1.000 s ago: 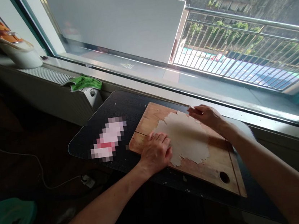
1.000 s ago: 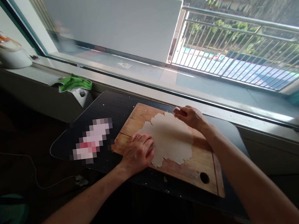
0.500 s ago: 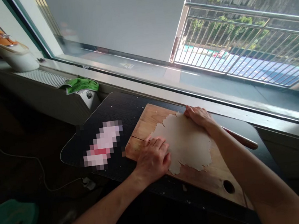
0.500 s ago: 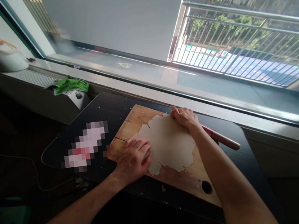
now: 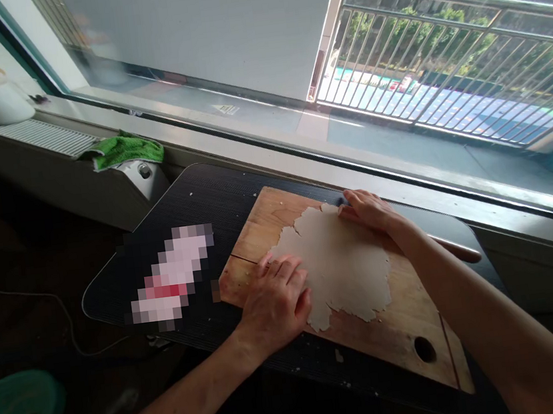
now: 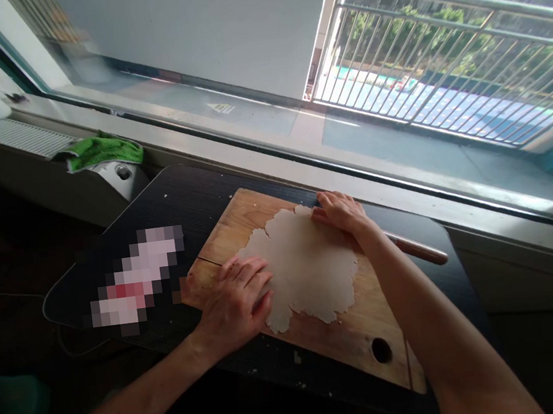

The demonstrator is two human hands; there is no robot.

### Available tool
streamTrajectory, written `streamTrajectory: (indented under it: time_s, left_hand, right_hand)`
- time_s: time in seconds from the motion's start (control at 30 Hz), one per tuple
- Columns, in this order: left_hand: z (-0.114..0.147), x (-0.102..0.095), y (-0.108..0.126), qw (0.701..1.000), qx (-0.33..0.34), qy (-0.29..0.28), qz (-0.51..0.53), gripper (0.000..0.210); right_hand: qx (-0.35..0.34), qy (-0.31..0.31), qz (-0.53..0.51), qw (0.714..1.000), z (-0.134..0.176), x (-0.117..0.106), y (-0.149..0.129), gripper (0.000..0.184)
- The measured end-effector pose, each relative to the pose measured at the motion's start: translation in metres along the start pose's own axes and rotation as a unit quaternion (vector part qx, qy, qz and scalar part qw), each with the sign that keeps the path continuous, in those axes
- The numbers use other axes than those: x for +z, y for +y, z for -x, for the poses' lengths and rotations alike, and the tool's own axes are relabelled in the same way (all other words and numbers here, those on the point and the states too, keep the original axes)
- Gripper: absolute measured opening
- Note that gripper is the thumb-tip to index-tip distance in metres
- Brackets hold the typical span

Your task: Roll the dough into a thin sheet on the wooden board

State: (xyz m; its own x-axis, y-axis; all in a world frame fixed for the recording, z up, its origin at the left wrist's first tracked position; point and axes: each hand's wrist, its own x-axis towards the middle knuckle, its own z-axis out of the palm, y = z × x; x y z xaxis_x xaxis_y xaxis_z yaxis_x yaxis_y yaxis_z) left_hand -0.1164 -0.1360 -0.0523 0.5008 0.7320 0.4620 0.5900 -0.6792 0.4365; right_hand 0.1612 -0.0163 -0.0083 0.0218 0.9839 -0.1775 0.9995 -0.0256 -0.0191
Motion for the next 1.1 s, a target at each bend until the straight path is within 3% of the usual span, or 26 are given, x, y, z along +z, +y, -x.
streamTrajectory:
  time_s: [0.17, 0.23, 0.3, 0.4, 0.53, 0.63, 0.7, 0.87, 1.1]
  left_hand:
    - [0.000, 0.000, 0.001, 1.000, 0.000, -0.008, -0.004, 0.018]
    - [-0.001, 0.000, 0.001, 1.000, -0.004, -0.013, -0.005, 0.018]
    - [-0.001, -0.001, 0.001, 1.000, -0.007, -0.015, -0.007, 0.018]
    - [-0.001, -0.001, 0.001, 1.000, -0.009, -0.014, -0.008, 0.018]
    - [-0.001, 0.000, 0.001, 1.000, -0.005, -0.005, -0.007, 0.017]
    - [-0.001, 0.000, 0.001, 1.000, -0.001, -0.006, -0.006, 0.016]
    - [-0.001, 0.000, 0.001, 1.000, -0.002, -0.010, -0.007, 0.016]
    - [-0.001, -0.001, 0.001, 1.000, -0.008, -0.011, -0.007, 0.015]
    - [0.000, 0.000, 0.000, 1.000, -0.007, -0.027, -0.002, 0.017]
  right_hand:
    - [0.003, 0.064, -0.010, 0.998, 0.056, 0.016, -0.022, 0.058]
    - [0.018, 0.068, -0.001, 0.997, 0.050, 0.015, -0.022, 0.057]
    - [0.046, 0.047, 0.005, 0.998, 0.026, 0.008, -0.019, 0.055]
    - [0.033, 0.011, 0.010, 0.999, -0.005, -0.002, -0.019, 0.055]
    - [0.041, 0.042, -0.018, 0.998, 0.019, 0.007, -0.041, 0.058]
    - [-0.007, 0.076, -0.011, 0.997, 0.045, 0.017, -0.052, 0.059]
    - [0.002, 0.073, -0.008, 0.997, 0.037, 0.015, -0.049, 0.057]
    - [0.073, 0.004, -0.003, 0.997, -0.022, -0.008, -0.033, 0.056]
    - [0.012, 0.068, -0.020, 0.997, 0.019, 0.010, -0.056, 0.052]
